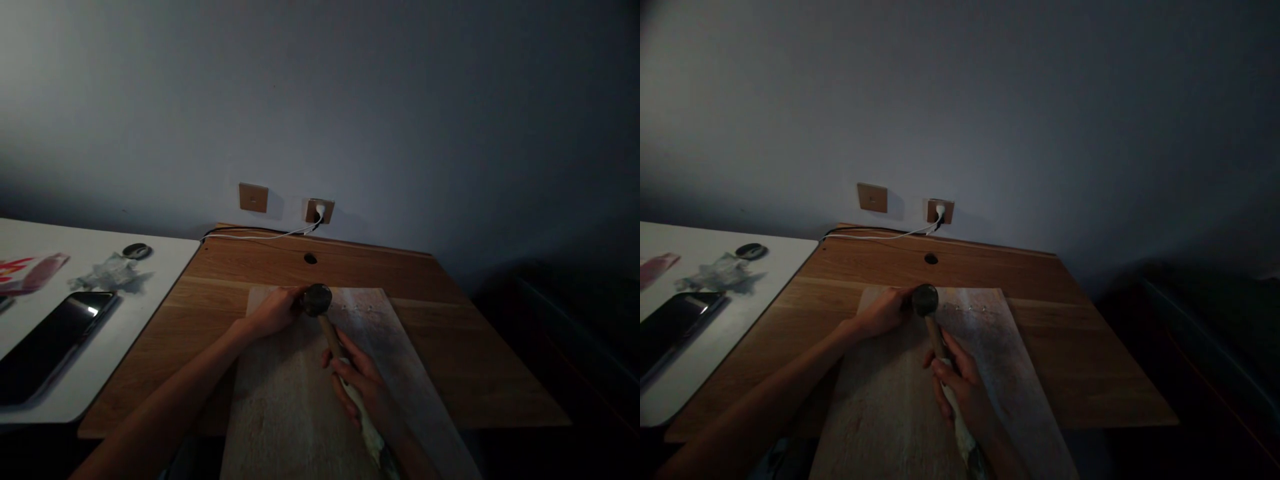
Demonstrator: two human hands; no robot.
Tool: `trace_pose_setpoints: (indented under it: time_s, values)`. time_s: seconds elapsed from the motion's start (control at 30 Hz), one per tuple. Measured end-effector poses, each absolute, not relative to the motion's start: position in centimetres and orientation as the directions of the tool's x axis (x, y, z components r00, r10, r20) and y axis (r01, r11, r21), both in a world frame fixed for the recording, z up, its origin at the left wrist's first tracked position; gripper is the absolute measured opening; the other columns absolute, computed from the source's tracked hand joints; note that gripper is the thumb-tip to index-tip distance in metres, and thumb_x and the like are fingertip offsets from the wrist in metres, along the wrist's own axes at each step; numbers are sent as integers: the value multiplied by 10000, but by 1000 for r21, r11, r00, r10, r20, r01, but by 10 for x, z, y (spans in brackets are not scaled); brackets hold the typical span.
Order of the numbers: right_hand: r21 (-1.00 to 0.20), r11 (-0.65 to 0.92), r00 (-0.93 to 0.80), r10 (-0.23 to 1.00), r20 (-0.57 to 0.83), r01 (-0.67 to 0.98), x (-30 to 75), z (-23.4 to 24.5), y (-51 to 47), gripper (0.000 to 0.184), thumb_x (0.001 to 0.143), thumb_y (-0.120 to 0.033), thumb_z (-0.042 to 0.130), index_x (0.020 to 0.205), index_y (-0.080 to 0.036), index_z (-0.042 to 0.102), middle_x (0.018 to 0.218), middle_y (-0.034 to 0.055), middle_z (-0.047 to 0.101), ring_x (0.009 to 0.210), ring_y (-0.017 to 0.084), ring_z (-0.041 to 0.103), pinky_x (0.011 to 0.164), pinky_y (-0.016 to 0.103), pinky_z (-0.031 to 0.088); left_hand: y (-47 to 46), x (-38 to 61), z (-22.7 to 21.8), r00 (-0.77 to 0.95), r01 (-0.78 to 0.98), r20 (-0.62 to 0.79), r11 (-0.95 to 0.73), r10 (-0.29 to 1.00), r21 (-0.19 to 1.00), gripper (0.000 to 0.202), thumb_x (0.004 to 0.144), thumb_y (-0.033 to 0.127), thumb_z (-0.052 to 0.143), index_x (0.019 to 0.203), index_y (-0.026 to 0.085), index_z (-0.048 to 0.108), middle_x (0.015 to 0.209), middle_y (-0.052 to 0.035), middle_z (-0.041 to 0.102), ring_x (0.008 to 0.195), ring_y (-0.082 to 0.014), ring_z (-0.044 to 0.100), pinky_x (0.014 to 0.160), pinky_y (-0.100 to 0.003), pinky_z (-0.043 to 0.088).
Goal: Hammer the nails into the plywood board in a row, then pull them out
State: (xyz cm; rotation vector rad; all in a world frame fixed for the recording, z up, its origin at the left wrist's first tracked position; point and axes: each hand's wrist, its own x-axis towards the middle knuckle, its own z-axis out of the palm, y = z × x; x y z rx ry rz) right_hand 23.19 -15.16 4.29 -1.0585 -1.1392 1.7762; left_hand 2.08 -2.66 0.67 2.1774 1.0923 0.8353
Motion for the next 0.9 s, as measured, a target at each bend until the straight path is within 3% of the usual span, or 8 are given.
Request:
trace_pose_setpoints:
  time_s: [0.1,0.23,0.43,0.57,0.73,0.83,0.9]
  values:
    - [-940,-309,-382,894,-236,-142,232,43,-152,522,908,-418,636,1381,-235,510,873,-17,609,322,7,373,272,159,367,-26,21,7,491,483,268,-515,829,708,525,737,2,535,1215,180,662,1075,-78,750,967,-229,706,860,-322,525]
    - [-943,-290,-336,915,-223,-164,232,42,-154,549,894,-425,647,1403,-288,495,1091,33,609,345,-6,411,271,160,372,-26,20,7,484,498,248,-497,839,711,515,762,16,531,1229,195,654,1095,-75,747,993,-230,699,865,-323,521]
    - [-944,-291,-343,912,-224,-156,234,37,-154,525,909,-401,636,1402,-276,505,1042,25,626,328,-4,404,268,159,370,-28,21,9,492,506,236,-496,838,706,479,764,18,552,1199,183,666,1045,-80,749,952,-229,701,831,-309,519]
    - [-942,-289,-320,920,-225,-170,237,47,-156,558,898,-412,650,1409,-255,489,951,10,634,325,12,392,261,163,375,-26,19,6,508,506,225,-499,832,704,480,764,7,546,1195,192,652,972,-49,727,878,-195,687,805,-290,515]
    - [-940,-275,-217,949,-230,-204,261,54,-160,493,908,-414,651,1339,-215,518,773,-23,622,317,27,352,260,153,357,-35,22,19,539,522,302,-593,787,613,438,777,124,640,1209,192,639,1161,-92,591,994,-206,628,878,-316,518]
    - [-947,-280,-179,951,-251,-161,281,50,-163,445,934,-425,626,1302,-193,534,528,-87,499,305,56,322,271,151,358,-55,37,37,648,467,336,-705,683,533,416,785,180,670,1198,218,645,1119,-80,592,1016,-217,613,882,-317,516]
    - [-947,-280,-141,956,-259,-158,293,47,-166,463,930,-434,634,1310,-194,526,476,-106,444,303,69,330,275,152,356,-73,52,48,786,378,319,-821,529,428,327,820,212,674,1146,227,658,1054,-68,639,1014,-236,614,891,-342,509]
